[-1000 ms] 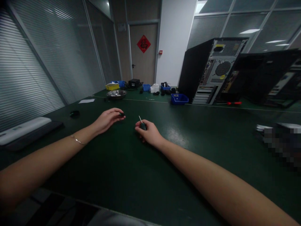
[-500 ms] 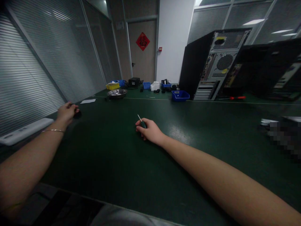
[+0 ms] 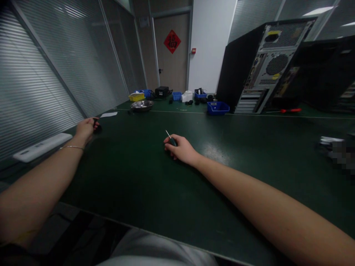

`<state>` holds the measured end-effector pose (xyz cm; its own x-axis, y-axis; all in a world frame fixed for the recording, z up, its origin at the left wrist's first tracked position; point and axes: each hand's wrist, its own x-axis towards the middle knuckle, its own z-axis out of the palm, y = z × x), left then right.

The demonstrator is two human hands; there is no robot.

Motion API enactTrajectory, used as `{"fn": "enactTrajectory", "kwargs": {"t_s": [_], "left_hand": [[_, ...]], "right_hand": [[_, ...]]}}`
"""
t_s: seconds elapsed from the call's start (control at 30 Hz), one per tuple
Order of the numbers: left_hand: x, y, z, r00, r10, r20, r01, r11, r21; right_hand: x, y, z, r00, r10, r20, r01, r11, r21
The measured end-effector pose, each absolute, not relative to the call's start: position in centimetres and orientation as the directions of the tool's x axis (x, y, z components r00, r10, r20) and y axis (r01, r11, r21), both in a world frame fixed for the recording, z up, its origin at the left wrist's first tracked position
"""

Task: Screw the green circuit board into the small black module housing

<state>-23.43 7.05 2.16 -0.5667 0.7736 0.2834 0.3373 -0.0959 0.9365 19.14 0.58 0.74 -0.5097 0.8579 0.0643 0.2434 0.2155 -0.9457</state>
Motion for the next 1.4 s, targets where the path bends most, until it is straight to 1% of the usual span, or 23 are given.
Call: {"fn": "enactTrajectory", "kwargs": {"t_s": [0.1, 0.23, 0.3, 0.37, 0.43, 0.47, 0.57, 0.63, 0.73, 0.83, 0.93, 1.07, 1.23, 1.4], "left_hand": [[-22.8, 7.2, 2.3, -0.520, 0.815, 0.256, 0.294, -0.110, 0.949], [-18.9, 7.6, 2.4, -0.338, 0.919, 0.205, 0.225, -0.132, 0.965], [-15.2, 7.3, 2.5, -0.222, 0.956, 0.194, 0.186, -0.153, 0.971], [-11.0, 6.4, 2.5, 0.036, 0.988, 0.149, 0.080, -0.152, 0.985], [-7.0, 4.8, 2.6, 0.262, 0.959, 0.104, 0.012, -0.112, 0.994], [-5.3, 3.9, 2.6, 0.339, 0.936, 0.095, -0.017, -0.095, 0.995], [-1.8, 1.4, 2.6, 0.517, 0.853, 0.064, -0.062, -0.038, 0.997], [-0.7, 0.3, 2.5, 0.595, 0.803, 0.037, -0.012, -0.036, 0.999], [-0.2, -0.4, 2.2, 0.651, 0.758, 0.039, 0.068, -0.109, 0.992], [-0.3, -0.4, 1.7, 0.669, 0.739, 0.075, 0.062, -0.156, 0.986], [-0.5, -0.2, 1.5, 0.669, 0.735, 0.111, 0.052, -0.195, 0.979], [-0.6, -0.2, 1.9, 0.645, 0.751, 0.140, 0.108, -0.272, 0.956], [-0.7, -0.3, 2.3, 0.636, 0.763, 0.119, 0.138, -0.264, 0.955], [-0.7, -0.2, 2.0, 0.641, 0.756, 0.136, 0.087, -0.247, 0.965]], "right_hand": [[19.2, 0.8, 0.5, -0.518, 0.851, 0.083, 0.234, 0.235, -0.943], [19.2, 0.6, 0.8, -0.509, 0.858, 0.068, 0.244, 0.220, -0.944], [19.2, 0.3, 1.1, -0.500, 0.864, 0.059, 0.241, 0.205, -0.949], [19.3, -0.1, 1.3, -0.489, 0.869, 0.070, 0.213, 0.196, -0.957], [19.6, -0.6, 1.3, -0.461, 0.881, 0.105, 0.156, 0.197, -0.968], [19.9, -0.8, 1.3, -0.438, 0.888, 0.140, 0.116, 0.210, -0.971], [21.1, -1.4, 0.9, -0.396, 0.895, 0.207, 0.077, 0.257, -0.963], [22.0, -1.8, 0.7, -0.396, 0.888, 0.234, 0.088, 0.290, -0.953], [22.7, -2.2, 0.7, -0.430, 0.862, 0.269, 0.155, 0.364, -0.918], [22.8, -2.5, 1.0, -0.498, 0.815, 0.296, 0.238, 0.457, -0.857], [22.6, -2.7, 1.2, -0.525, 0.789, 0.319, 0.263, 0.507, -0.821], [22.6, -2.8, 1.2, -0.541, 0.765, 0.350, 0.272, 0.553, -0.788], [22.7, -2.8, 1.2, -0.549, 0.748, 0.373, 0.288, 0.588, -0.756], [22.7, -2.9, 1.4, -0.566, 0.715, 0.410, 0.290, 0.639, -0.713]]}}
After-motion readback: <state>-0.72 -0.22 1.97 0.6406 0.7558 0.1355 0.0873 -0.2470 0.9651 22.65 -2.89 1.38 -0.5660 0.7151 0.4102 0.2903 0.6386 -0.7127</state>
